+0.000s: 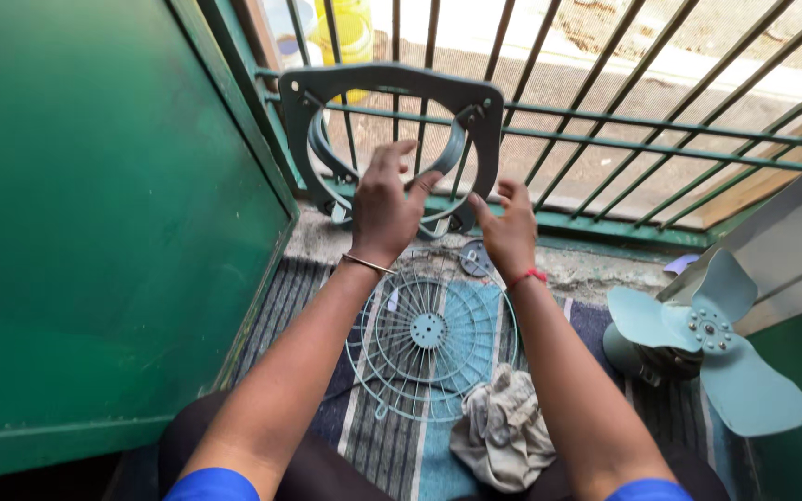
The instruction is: The person disassembles a fan by removing the front cage and grille using a screwdriver. They then wipe the fan blades and motor housing with a cloth. The person reattaches the grille to the front cage and secures it with screws.
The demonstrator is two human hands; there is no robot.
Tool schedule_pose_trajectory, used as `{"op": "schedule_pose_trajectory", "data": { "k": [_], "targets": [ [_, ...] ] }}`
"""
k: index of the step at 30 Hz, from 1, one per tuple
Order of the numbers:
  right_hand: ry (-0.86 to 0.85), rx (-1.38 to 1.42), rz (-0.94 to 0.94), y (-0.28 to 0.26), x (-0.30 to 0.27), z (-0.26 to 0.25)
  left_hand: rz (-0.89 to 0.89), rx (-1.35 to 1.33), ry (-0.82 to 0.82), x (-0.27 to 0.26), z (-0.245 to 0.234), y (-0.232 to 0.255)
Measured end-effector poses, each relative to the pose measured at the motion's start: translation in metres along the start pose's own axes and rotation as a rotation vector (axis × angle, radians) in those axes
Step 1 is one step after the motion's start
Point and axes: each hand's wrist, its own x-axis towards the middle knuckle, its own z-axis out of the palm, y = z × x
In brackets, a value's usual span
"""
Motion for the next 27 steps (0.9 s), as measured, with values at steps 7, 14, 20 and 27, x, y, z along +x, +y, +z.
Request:
{"op": "schedule_pose_trajectory", "data": {
  "k": [7,14,20,27],
  "targets": [
    [-0.25,-0.482,0.096,0.05,-0.156,-0.05,-0.536,0.464,-0.153,-0.147,-0.029,-0.068],
    [-0.459,-0.603,-0.001,-0.001,-0.213,-0.086,-1.124,0.259,-0.839,-0.177,-0.081,-0.069],
    [-0.598,-0.72,0.428,-0.016,-0.193,-0.093,-0.855,0.656,-0.693,-0.168,-0.134,-0.04],
    [-0.395,-0.694,-0.097,0.029,-0.101,0.001,-0.864,0.375,-0.167,-0.141,-0.183,-0.092]
  ]
}}
